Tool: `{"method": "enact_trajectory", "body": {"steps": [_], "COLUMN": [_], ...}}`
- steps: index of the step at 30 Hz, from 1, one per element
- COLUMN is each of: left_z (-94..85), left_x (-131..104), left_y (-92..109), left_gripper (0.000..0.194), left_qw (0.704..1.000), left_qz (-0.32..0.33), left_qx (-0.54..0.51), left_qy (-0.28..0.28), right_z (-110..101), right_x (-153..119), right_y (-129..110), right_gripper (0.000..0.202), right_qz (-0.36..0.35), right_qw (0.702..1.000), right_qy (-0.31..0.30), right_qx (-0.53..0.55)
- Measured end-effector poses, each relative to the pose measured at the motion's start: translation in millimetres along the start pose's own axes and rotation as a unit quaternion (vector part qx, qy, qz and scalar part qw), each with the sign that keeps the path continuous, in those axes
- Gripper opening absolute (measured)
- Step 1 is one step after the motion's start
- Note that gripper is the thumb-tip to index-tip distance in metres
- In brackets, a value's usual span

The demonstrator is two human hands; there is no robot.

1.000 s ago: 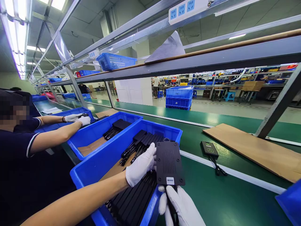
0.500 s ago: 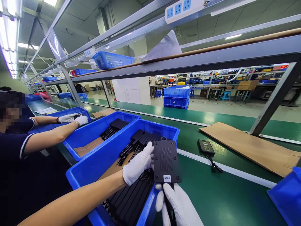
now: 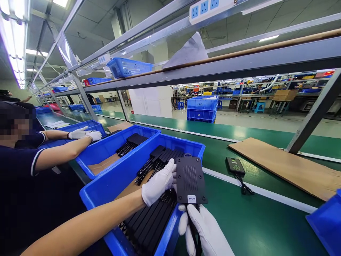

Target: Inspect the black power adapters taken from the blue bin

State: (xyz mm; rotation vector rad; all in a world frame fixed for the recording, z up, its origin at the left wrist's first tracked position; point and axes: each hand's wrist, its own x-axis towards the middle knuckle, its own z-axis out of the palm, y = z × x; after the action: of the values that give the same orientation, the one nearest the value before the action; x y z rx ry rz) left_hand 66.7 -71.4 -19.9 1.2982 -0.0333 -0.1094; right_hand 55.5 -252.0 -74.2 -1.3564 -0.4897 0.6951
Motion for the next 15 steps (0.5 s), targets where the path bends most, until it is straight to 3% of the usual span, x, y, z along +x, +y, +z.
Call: {"method": "enact_trajectory", "body": {"steps": [15], "left_z": [1.0], "left_x": [0.4], "left_y": [2.1], "left_gripper": [0.069], "left_qw": [1.000], "left_qz": [0.005], "left_qx": [0.005], "left_qy": [-0.020], "right_z": [-1.9], "right_x": [1.1], "right_y": [-4.1], "right_gripper": [0.043], "right_qz": [-0.010], "right_qw": [1.000], "right_qy": [-0.012], "right_qx": [0.027]}}
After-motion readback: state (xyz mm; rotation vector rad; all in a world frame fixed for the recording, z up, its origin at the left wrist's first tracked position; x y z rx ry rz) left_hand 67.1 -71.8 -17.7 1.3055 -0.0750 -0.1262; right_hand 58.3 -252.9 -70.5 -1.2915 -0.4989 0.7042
